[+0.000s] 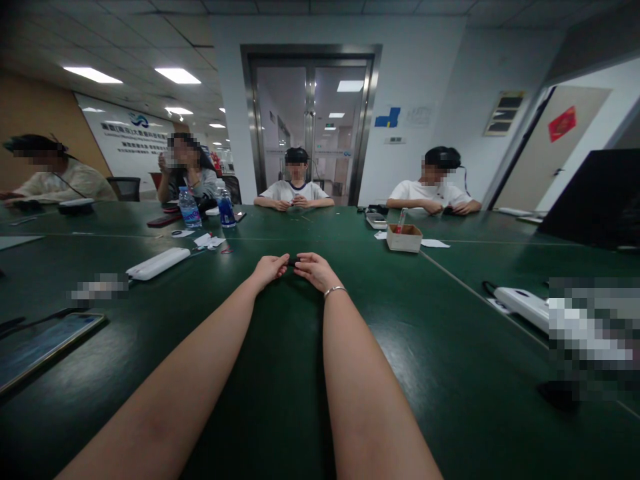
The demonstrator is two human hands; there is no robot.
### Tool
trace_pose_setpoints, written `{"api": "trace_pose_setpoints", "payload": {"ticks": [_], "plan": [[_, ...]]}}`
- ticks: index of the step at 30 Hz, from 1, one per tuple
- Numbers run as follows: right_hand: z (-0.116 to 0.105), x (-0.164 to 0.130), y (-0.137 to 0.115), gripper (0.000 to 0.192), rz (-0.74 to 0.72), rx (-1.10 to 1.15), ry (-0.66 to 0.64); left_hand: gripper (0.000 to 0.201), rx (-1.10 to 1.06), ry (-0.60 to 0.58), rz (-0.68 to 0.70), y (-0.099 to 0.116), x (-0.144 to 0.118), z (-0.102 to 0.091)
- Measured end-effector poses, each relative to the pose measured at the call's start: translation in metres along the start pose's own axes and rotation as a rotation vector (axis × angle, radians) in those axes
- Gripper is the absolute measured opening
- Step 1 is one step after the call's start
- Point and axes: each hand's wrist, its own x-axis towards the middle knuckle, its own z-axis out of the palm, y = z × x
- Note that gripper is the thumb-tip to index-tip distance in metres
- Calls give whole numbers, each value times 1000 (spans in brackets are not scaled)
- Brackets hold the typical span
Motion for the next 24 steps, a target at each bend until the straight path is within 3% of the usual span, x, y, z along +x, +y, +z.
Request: {"api": "trace_pose_setpoints", "payload": {"ticks": [13,24], "plan": [[-1,0,-2,22,55,-3,-59,53,354,43,62,0,-3,-4],[2,-1,-4,13,70,-21,-13,41,192,-44,115,-4,-3,-3]]}}
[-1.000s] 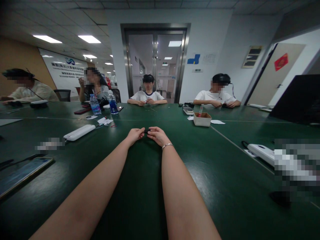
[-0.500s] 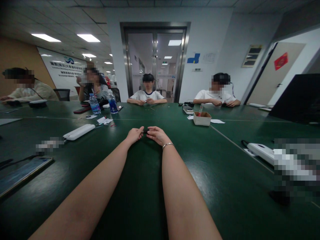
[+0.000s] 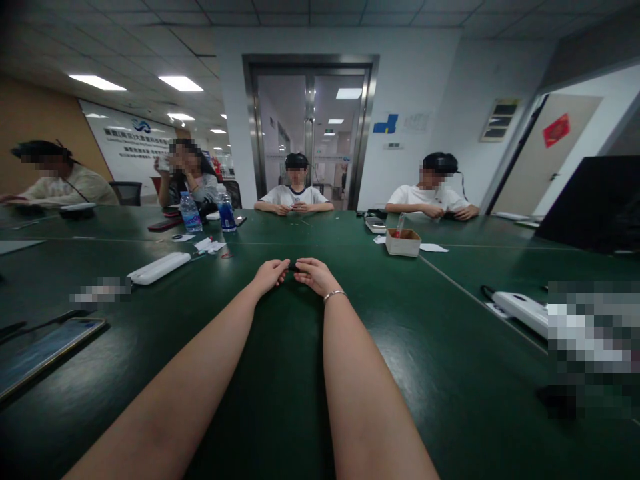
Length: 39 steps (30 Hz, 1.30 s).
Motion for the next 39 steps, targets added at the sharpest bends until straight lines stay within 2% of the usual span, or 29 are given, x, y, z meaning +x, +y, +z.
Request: {"api": "trace_pose_setpoints", "payload": {"ticks": [4,13,21,29,33,39], "plan": [[0,1,1,12,-9,-30,0,42,-1,-11,1,1,-1,0],[-1,0,2,13,-16,-55,-26,53,140,-23,33,-1,2,-5],[-4,-3,1,22,-42,-59,-122,58,80,-35,-38,-3,9,-4],[-4,-3,1,27,-46,-29,-139,59,31,-22,-120,4,8,-5],[-2,-3,-1,23,-22,-35,-74,54,-3,-12,-107,7,3,-3],[0,-2,-2,16,3,-31,-11,32,-39,-35,-36,9,-3,-1]]}}
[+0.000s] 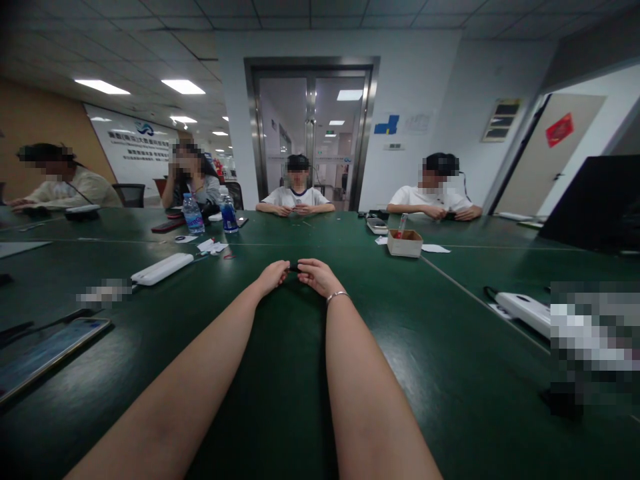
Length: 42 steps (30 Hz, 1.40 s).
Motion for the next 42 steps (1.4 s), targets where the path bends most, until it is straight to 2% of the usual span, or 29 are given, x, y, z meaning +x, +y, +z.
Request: {"api": "trace_pose_setpoints", "payload": {"ticks": [6,15,25,42], "plan": [[0,1,1,15,-4,12,13,22,14,89,94,-4,-2,1],[0,3,1,11,-3,55,43,24,-107,30,87,1,-5,-1],[-2,2,3,15,-31,27,18,30,-72,25,64,-7,3,-3],[-3,2,3,20,-35,26,-2,33,-45,14,15,-2,1,-2]]}}
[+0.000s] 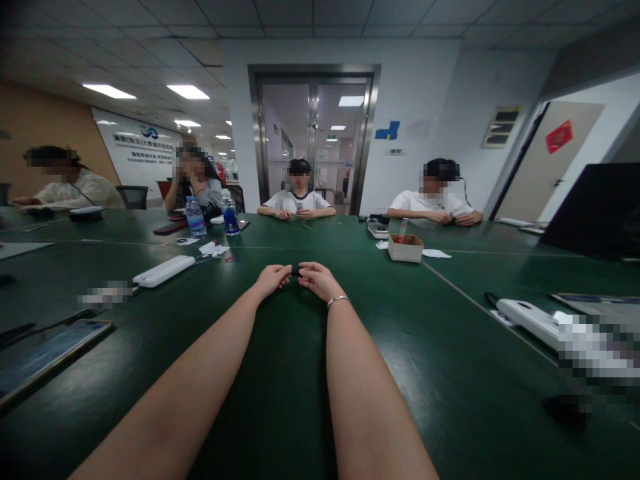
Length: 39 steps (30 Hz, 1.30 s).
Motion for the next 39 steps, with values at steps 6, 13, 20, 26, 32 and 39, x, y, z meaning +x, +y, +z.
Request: {"api": "trace_pose_setpoints", "payload": {"ticks": [6,13,20,26,32,39], "plan": [[1,-2,-1,20,6,-9,-21,36,16,-6,-10,2,-1,-1],[3,-3,-2,21,2,-12,-13,41,76,15,-25,4,-4,-2],[3,-2,-2,13,11,-1,15,37,30,-7,6,0,-1,0],[4,0,-2,6,21,31,63,21,-53,-13,81,3,-6,0],[5,0,-2,7,25,29,59,22,-102,-15,23,7,-5,2],[5,-1,-2,6,27,-1,55,23,-76,-15,4,7,-3,3]]}}
